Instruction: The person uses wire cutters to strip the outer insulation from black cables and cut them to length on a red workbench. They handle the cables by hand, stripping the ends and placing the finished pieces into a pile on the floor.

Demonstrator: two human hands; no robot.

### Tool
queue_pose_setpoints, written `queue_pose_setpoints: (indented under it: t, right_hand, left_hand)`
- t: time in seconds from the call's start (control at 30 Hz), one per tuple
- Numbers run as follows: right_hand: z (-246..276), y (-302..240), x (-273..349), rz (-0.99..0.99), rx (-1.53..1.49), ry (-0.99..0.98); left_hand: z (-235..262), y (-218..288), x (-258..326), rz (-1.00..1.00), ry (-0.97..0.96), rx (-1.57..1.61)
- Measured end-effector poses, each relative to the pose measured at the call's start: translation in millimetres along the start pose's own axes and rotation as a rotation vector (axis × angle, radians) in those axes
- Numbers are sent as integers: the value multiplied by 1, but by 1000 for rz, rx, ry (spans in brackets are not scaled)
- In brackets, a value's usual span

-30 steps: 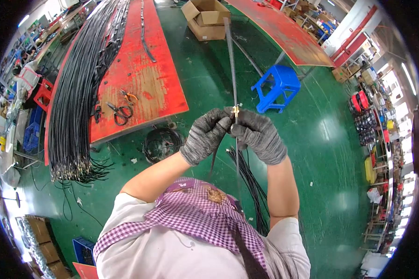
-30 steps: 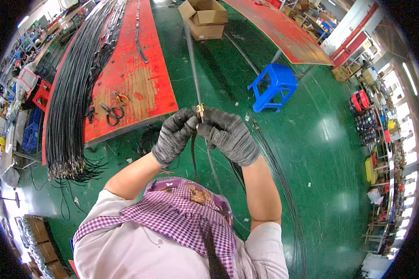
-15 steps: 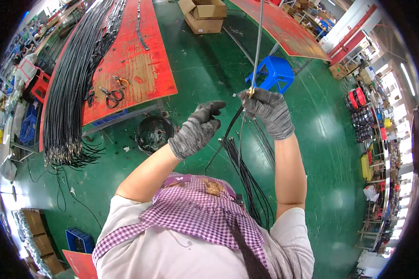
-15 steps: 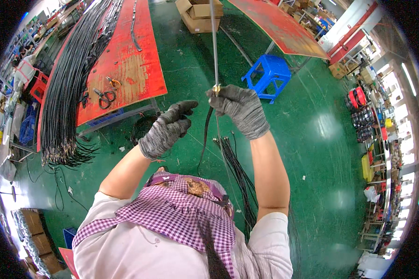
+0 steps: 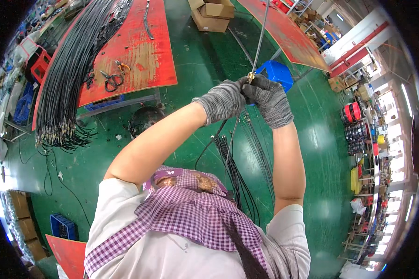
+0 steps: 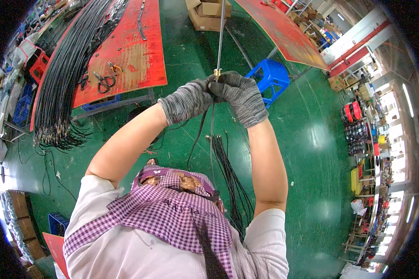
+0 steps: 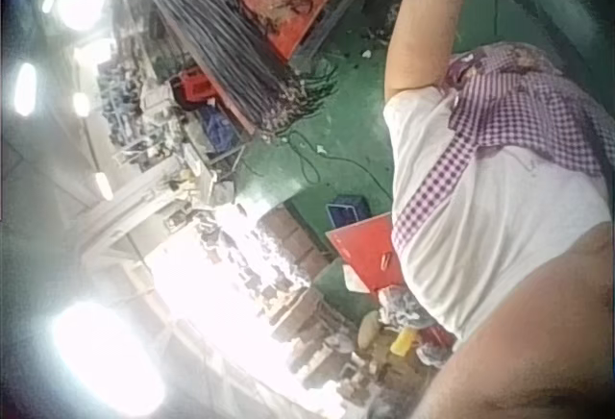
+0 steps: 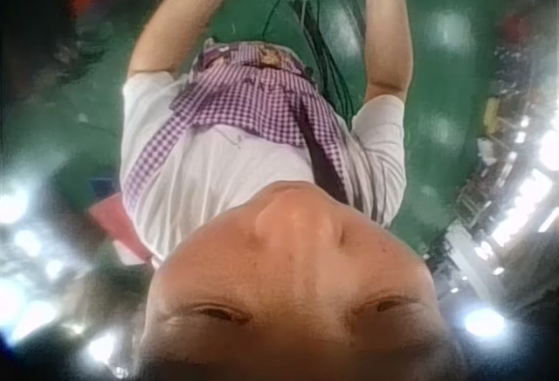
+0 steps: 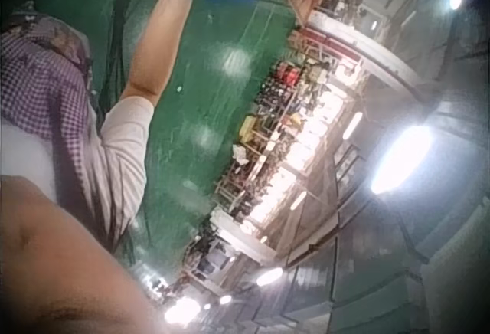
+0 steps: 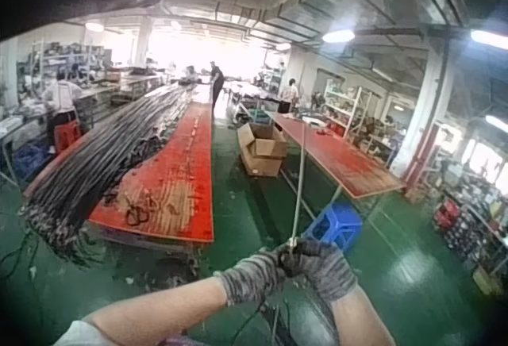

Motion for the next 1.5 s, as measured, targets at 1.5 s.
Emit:
queue_pose_setpoints:
  t: [1.5]
  right_hand:
    - [5,-39,13,273,89,-147]
  left_hand:
    - [9,18,14,-145,55,640]
Point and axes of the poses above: each hand's wrist, its own x-axis away from the middle knuckle, its own z-axis out of the back of the hand, y = z × x, the point moved 8 cm from there along -x, towards the middle knuckle, and after that the axes turned 9 degrees about -z, right-handed, at the moved point
